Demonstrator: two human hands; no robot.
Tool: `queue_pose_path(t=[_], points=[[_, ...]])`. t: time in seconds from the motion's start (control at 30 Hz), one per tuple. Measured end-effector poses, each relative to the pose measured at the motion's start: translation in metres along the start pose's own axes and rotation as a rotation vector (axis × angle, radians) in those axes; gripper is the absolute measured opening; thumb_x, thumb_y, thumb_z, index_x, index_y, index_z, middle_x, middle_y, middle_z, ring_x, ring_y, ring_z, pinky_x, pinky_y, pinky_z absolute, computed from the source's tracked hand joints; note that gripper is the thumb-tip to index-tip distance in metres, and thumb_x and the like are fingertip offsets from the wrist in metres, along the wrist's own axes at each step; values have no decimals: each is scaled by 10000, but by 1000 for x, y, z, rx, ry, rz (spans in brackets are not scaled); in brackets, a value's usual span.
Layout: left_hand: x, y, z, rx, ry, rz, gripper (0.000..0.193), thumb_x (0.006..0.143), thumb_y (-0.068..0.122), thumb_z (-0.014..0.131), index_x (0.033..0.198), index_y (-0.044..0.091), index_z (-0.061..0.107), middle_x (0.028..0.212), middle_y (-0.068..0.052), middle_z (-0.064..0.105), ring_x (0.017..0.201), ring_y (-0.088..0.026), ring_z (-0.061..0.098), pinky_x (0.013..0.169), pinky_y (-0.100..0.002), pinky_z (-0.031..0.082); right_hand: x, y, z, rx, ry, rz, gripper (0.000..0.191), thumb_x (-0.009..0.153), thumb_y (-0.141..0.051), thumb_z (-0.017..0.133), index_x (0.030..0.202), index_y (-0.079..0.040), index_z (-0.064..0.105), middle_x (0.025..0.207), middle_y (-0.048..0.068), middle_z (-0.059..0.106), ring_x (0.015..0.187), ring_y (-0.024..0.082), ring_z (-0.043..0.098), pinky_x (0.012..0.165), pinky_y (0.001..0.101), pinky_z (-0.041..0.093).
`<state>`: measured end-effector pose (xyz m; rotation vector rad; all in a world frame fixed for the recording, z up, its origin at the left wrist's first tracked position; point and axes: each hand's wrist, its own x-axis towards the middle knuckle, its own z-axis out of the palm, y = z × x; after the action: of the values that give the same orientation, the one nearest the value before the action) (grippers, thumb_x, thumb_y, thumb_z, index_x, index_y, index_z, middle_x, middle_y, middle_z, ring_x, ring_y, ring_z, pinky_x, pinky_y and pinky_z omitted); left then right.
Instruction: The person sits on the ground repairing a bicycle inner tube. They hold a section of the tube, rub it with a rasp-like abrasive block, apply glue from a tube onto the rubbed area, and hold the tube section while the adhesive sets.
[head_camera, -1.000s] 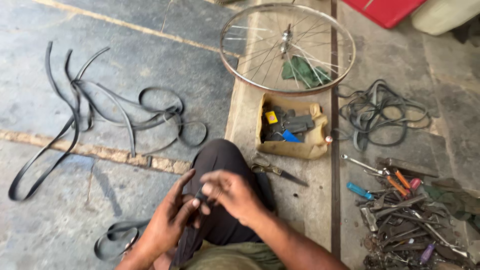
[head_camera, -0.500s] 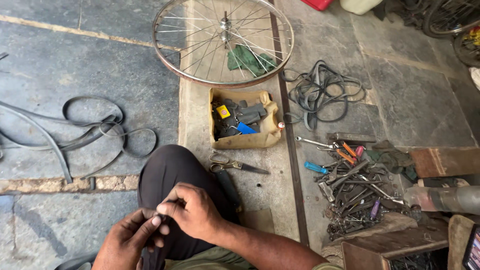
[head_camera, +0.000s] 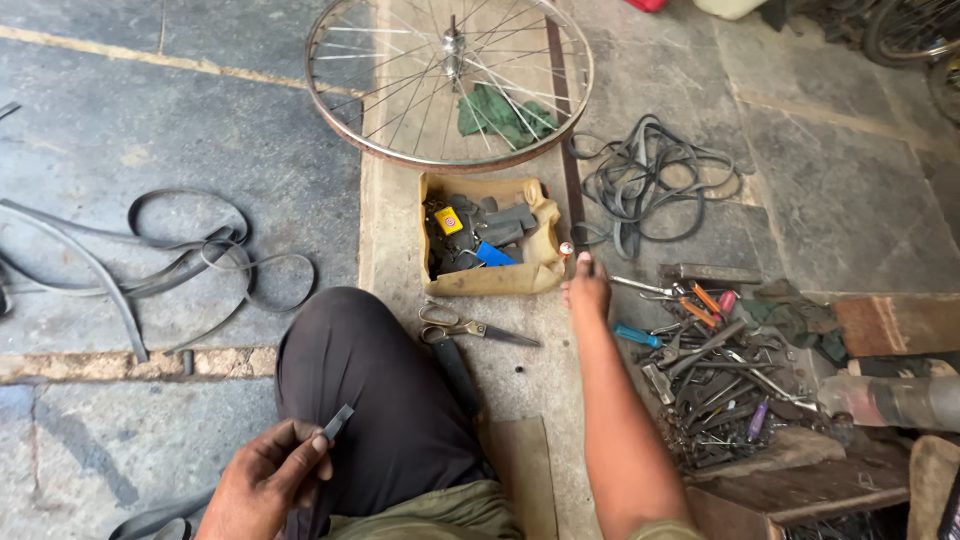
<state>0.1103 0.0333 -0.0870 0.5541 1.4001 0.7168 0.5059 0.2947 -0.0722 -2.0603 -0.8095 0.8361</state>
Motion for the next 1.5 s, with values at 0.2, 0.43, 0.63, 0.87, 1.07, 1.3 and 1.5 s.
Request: queue_pose_path(t=[0.2,0.43,0.63,0.87,1.07,1.3,1.5], points=[[-15,15,2,30,-21,9,205,984,227,637,933,30,664,711,-75,661,581,-159,568,577,-319,488,17,-4,3,169,-283,203,717,965,-737,446,1321,-135,607,986,152,708,752,253,678,628,401,567],[-25,26,17,134,47,104,233,952,205,627,835,15,692,684,-60,691,566,-148,607,565,-314,499,19,-4,6,503,-278,314,554,914,-581,656,1298,-184,613,1136,133,708,1000,291,667,804,442,524],[-26,32,24,115,63,62,234,959,209,631,842,17,696,699,-54,695,609,-132,636,608,-298,527,32,-3,4,813,-101,229,419,940,-363,818,1241,-109,678,1120,117,705,930,249,693,761,372,573],[-27,32,18,41,67,65,211,956,200,632,876,20,706,706,-61,703,624,-144,653,615,-307,537,3,16,-22,541,-363,-82,217,907,52,526,1020,-109,619,975,96,722,755,197,714,614,344,632],[-25,34,20,32,50,23,233,973,210,623,879,11,699,727,-67,705,646,-146,654,636,-314,547,-84,85,0,-361,-579,-279,209,944,-6,610,947,-102,797,1105,25,676,772,173,667,669,289,595],[-28,38,20,16,49,60,221,967,209,627,890,20,711,733,-58,708,655,-138,658,635,-312,546,-135,121,27,-788,-358,-826,342,716,-249,873,936,-15,756,1066,218,606,941,411,646,820,485,539],[-30,32,20,-9,63,120,208,959,195,634,878,20,711,727,-44,695,656,-133,643,628,-303,535,-152,61,18,-921,-277,-779,426,676,-334,886,892,3,740,1031,206,607,923,402,651,786,493,545]])
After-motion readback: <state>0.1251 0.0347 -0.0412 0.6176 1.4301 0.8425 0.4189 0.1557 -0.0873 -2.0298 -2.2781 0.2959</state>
